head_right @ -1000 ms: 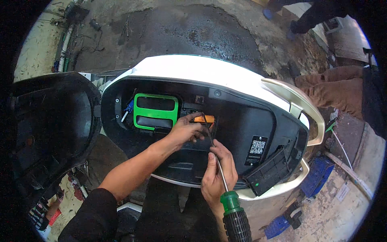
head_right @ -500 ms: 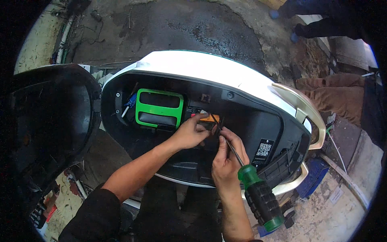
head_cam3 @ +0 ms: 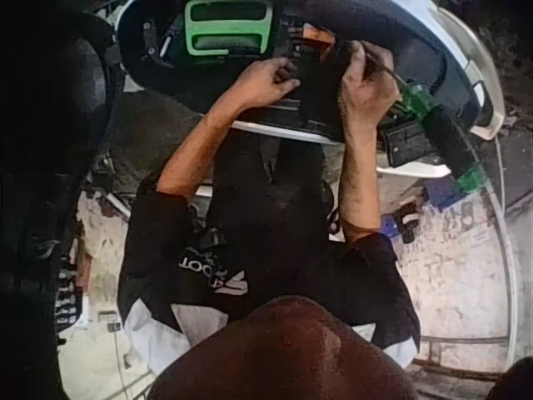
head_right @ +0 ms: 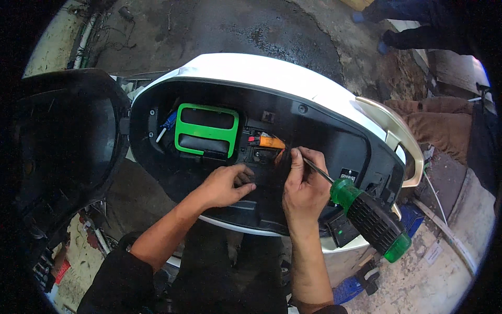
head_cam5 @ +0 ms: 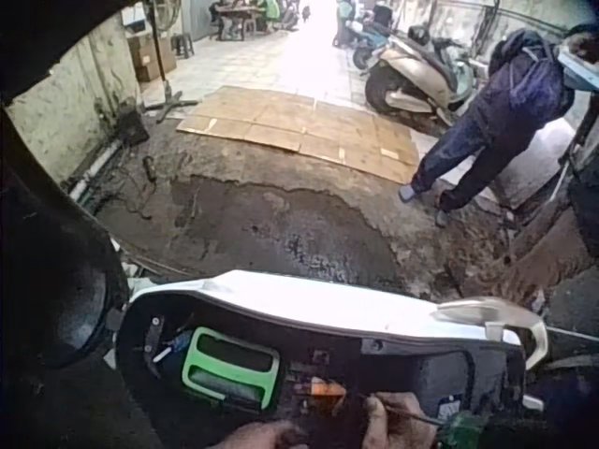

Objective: The person removes a cover from an electric scooter's compartment, uses a screwdriver to work on internal components near the battery, replaces the cover, and cleans the scooter's body with a cloth.

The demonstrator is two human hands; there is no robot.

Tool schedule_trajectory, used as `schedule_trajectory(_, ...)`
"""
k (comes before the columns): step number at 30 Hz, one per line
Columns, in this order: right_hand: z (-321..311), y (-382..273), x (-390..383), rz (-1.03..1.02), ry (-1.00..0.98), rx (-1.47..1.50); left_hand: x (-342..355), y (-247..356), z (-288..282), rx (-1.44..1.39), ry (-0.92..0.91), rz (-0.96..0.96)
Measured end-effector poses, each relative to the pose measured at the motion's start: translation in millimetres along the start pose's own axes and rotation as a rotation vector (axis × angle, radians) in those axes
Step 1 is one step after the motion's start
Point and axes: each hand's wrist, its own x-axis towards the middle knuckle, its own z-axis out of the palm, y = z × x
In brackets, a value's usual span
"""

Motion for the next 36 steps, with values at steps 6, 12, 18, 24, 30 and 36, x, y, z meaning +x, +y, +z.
schedule_trajectory(6,-6,7,-8,-0.027,-0.02,-0.012,21,5,1,-0.065,0.123,0.048)
schedule_trajectory(12,-6,10,-26,-0.1,-0.034,0.016,69,24,6,-0.407,-0.018,-0.165)
schedule_trajectory(18,-10,15,-33,-0.072,-0.036,0.027,84,28,11,-0.425,-0.051,-0.168)
schedule_trajectory(24,-12,12,-32,0.02,-0.026,0.065,80,39,6,-0.446,-0.088,-0.291)
schedule_trajectory(30,-12,6,-18,-0.012,-0.059,0.029,81,43,15,-0.739,-0.089,-0.321)
schedule_trajectory(36,-15,11,-14,0.023,-0.073,0.075,77,24,18,-0.617,-0.019,-0.194)
